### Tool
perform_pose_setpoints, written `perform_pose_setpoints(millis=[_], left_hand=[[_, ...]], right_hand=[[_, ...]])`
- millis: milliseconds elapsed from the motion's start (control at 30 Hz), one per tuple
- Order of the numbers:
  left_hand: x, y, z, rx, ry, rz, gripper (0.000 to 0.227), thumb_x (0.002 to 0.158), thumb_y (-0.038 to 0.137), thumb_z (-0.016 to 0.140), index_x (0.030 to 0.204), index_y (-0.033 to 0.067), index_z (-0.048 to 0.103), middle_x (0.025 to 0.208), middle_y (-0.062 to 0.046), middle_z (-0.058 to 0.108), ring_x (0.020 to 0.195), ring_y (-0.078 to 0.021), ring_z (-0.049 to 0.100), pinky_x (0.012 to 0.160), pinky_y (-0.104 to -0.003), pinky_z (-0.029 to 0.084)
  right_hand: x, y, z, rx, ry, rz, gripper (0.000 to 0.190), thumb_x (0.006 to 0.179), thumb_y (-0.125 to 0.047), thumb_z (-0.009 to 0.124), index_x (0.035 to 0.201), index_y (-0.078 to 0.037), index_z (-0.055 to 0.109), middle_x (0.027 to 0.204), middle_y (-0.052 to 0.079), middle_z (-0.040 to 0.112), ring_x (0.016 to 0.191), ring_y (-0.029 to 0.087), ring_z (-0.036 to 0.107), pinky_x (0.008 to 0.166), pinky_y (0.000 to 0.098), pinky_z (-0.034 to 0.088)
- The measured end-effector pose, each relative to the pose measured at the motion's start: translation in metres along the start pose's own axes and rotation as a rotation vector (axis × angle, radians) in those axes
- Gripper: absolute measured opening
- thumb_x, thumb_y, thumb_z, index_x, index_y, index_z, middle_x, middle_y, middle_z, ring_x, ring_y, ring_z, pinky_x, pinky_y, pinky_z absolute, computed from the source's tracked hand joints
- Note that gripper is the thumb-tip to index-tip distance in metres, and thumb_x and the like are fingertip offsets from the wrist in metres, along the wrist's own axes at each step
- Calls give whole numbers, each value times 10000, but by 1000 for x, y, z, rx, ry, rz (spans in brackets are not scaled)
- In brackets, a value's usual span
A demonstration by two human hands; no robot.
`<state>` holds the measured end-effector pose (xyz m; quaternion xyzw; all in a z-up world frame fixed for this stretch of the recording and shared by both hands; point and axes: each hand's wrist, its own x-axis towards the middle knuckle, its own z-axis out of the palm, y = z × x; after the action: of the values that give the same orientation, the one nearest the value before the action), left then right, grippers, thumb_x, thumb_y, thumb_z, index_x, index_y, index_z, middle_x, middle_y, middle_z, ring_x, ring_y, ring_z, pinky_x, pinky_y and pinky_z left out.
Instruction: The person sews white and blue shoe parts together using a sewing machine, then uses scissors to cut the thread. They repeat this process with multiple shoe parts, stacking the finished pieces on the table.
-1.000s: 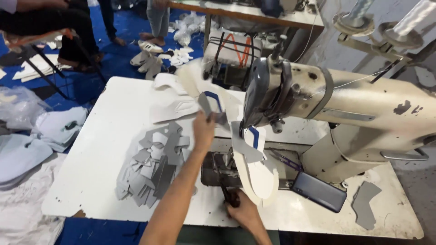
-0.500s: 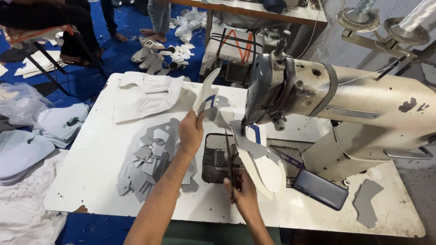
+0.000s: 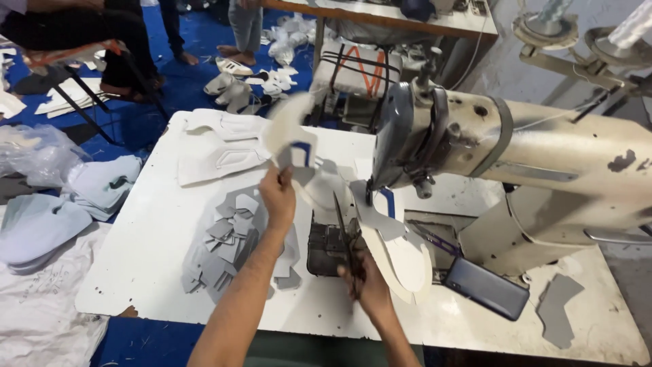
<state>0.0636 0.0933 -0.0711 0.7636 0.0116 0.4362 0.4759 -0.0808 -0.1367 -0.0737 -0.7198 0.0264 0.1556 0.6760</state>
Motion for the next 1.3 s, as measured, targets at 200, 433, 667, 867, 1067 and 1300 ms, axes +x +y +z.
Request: perform_pose_setpoints(millis=[200, 433, 667, 867, 1067, 1300], left_hand=[[68, -44, 11, -664, 67, -392, 329, 1001, 142, 627, 1311, 59, 555, 1064, -84, 662, 814, -117, 653, 702, -253, 596], [82, -94, -80, 448, -259, -420, 375, 924, 247, 747, 1252, 82, 672, 1287, -174, 582, 1187, -330, 526, 1009, -488, 447], [57, -259, -81, 215, -391, -213, 542, 994, 220, 706, 1466, 21, 530, 1531, -295, 412, 1457, -458, 280, 1157, -557, 271], [48, -61, -41, 140, -285, -232, 377, 941, 212, 707, 1286, 67, 662, 1389, -169, 640, 1340, -315, 563, 1175, -417, 409], [2, -37, -44, 239, -295, -270, 339, 927, 296, 745, 1212, 114, 719, 1297, -115, 680, 1277, -320, 576, 1132, -451, 414], [39, -179, -105, 676, -93, -604, 612, 883, 384, 787, 1367, 89, 557, 1479, -401, 232, 1367, -492, 224, 1030, -664, 288]], right_hand=[[-32, 26, -11, -667, 153, 2, 524, 801, -311, 861, 1229, -94, 649, 846, 74, 716, 719, 206, 702, 644, 346, 540], [-36, 42, -18, -727, 289, -329, 339, 850, -59, 722, 1189, -59, 703, 1163, 129, 663, 947, 321, 693, 800, 398, 566], [-35, 46, -15, -698, 338, -435, 272, 846, -13, 687, 1115, -24, 725, 1182, 154, 643, 971, 329, 691, 755, 395, 563], [-37, 48, -18, -611, 318, -405, 260, 863, -34, 688, 1121, -27, 721, 1208, 143, 650, 944, 311, 702, 730, 383, 569], [-40, 51, -19, -664, 313, -506, 265, 864, -25, 688, 1126, -19, 725, 1226, 164, 646, 1025, 342, 680, 786, 392, 560], [-38, 50, -19, -617, 325, -469, 293, 845, -15, 680, 1132, -33, 734, 1219, 148, 653, 991, 325, 692, 763, 384, 568]])
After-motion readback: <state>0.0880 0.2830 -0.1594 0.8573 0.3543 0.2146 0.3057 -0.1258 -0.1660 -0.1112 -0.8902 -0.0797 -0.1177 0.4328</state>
